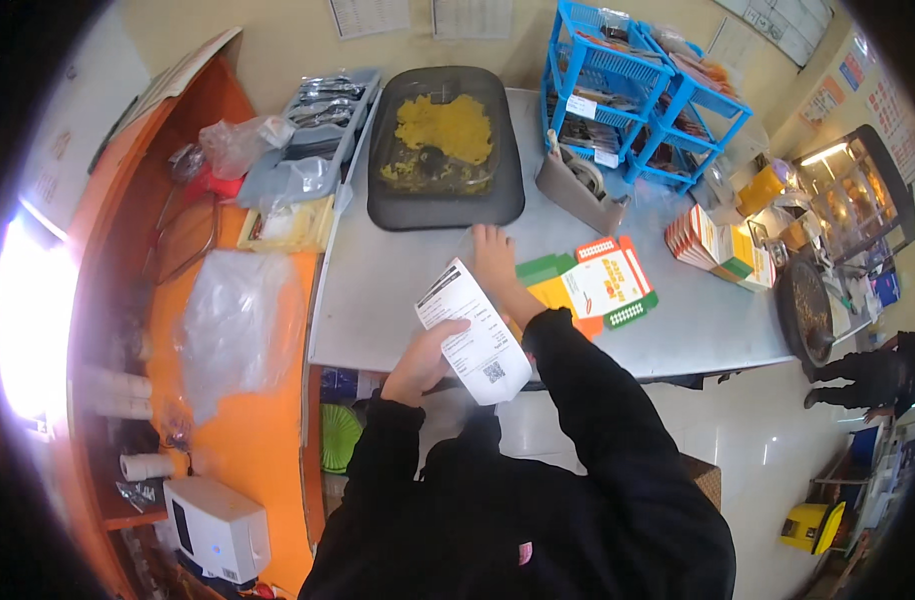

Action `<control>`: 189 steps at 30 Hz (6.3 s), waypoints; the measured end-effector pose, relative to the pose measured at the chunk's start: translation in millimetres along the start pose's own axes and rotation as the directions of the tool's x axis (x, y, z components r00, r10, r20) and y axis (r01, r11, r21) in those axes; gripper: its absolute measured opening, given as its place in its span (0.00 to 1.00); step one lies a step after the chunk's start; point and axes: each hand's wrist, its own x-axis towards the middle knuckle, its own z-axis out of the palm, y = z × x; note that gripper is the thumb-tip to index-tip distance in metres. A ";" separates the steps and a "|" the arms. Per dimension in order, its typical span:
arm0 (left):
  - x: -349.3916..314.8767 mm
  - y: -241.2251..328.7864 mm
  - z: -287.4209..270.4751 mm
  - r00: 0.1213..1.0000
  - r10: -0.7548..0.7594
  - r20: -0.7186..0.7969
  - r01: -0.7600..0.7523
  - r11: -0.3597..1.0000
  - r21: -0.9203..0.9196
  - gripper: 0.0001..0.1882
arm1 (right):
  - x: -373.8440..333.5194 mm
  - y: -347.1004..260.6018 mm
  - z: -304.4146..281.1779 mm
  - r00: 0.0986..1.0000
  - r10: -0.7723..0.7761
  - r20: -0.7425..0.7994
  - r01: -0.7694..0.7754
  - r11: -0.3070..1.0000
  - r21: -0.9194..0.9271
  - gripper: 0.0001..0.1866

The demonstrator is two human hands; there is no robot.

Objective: The person folds multiple flat-packed food boxes into shape on a stainless steel counter, then moves to a desk to operate a phone and print a receipt. The person returns to the counter, places the receipt into a box, and scoops yellow food into a plastic container.

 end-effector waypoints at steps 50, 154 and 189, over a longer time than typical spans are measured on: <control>256.2 -345.5 451.6 0.769 -0.221 0.600 -0.120 0.872 0.474 0.32 | -333.3 413.0 -454.0 0.453 0.799 -0.395 0.057 0.416 0.907 0.07; 340.1 -194.1 268.7 0.823 0.422 0.380 -0.307 -0.233 0.923 0.33 | -111.9 583.4 -263.0 0.286 0.891 -0.352 -0.288 0.430 0.856 0.43; 292.4 -186.6 138.4 0.976 -0.137 0.167 -0.063 0.561 0.826 0.17 | -461.9 234.7 -327.6 0.353 0.928 0.118 -0.390 0.031 0.920 0.23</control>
